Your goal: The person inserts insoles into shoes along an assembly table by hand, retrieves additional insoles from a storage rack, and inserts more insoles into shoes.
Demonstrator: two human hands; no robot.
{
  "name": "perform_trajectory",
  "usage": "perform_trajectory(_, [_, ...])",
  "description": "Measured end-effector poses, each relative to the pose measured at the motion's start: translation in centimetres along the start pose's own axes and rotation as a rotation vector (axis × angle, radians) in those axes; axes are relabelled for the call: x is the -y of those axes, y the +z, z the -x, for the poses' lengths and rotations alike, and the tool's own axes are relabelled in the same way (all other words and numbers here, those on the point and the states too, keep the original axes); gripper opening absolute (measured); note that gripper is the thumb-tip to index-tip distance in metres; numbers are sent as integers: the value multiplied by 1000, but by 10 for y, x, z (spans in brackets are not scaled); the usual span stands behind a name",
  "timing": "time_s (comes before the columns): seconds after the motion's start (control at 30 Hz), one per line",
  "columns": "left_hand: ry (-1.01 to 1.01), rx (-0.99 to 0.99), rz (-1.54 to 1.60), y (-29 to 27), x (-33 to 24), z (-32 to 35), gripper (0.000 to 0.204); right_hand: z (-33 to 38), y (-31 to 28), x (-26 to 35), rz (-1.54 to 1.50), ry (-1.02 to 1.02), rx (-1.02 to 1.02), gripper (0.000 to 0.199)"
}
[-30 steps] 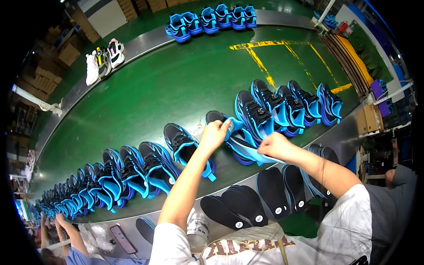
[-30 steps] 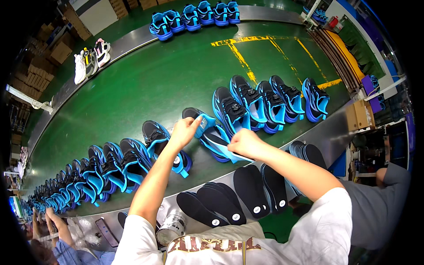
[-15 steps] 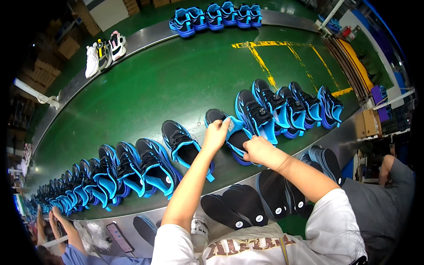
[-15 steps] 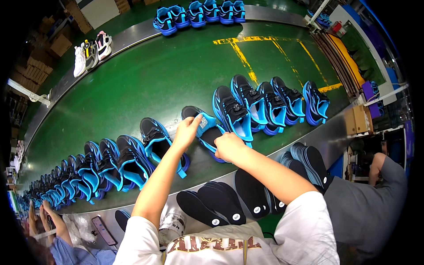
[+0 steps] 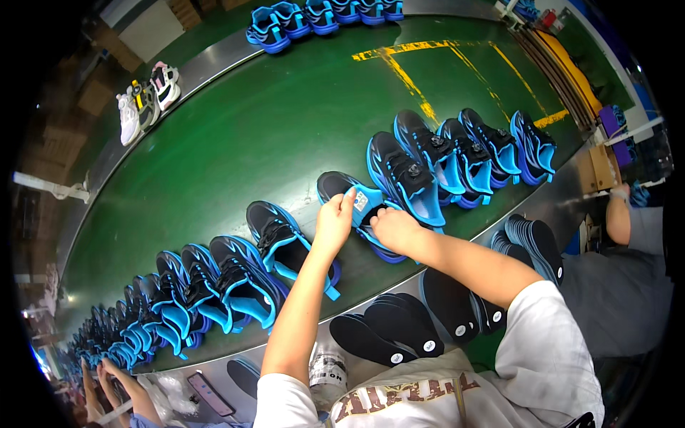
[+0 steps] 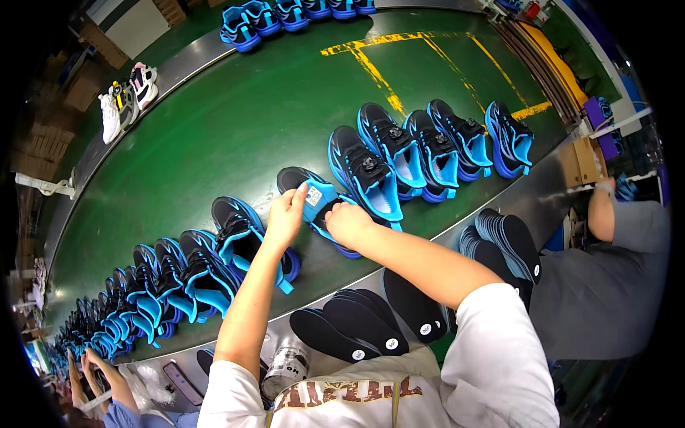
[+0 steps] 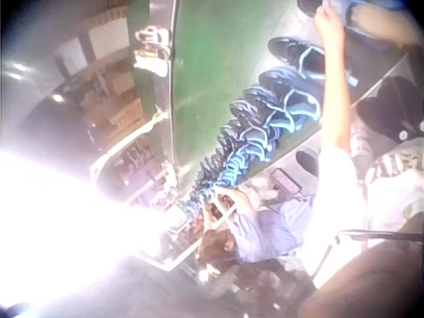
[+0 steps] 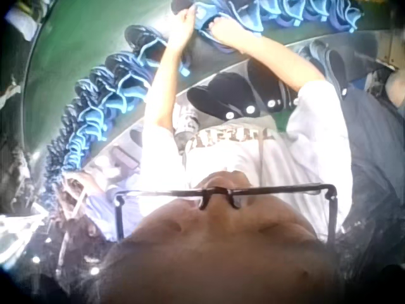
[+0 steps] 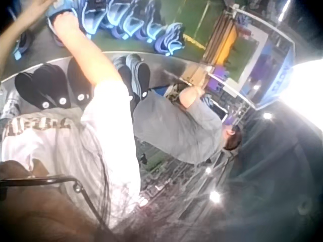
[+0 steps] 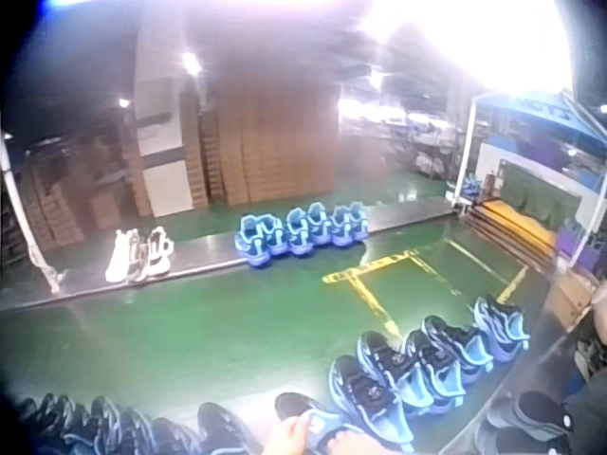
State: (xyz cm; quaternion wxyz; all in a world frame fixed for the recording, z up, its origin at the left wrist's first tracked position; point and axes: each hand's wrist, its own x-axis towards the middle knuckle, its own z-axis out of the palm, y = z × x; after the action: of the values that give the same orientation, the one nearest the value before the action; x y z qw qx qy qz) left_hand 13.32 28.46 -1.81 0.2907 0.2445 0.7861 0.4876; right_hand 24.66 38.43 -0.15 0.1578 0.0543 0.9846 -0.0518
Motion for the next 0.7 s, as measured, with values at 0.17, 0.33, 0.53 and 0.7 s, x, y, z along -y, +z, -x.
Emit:
perform_trajectory(0.17, [27,-13,81,-1,5,1,41,5,0,-10,-38,-127,-12,21])
perform_trajectory(0.33, [15,2,153,4,4,5,39,5,17,-11,-25,-128,-108,21])
perform_trajectory(0.53, [26,-8,40,0,1,10,39,-8,4,0,329,-210,340,31])
perform_trajectory(0.7, [21,1,124,3,-5,7,40,-20,-5,1,176,-104,580,33])
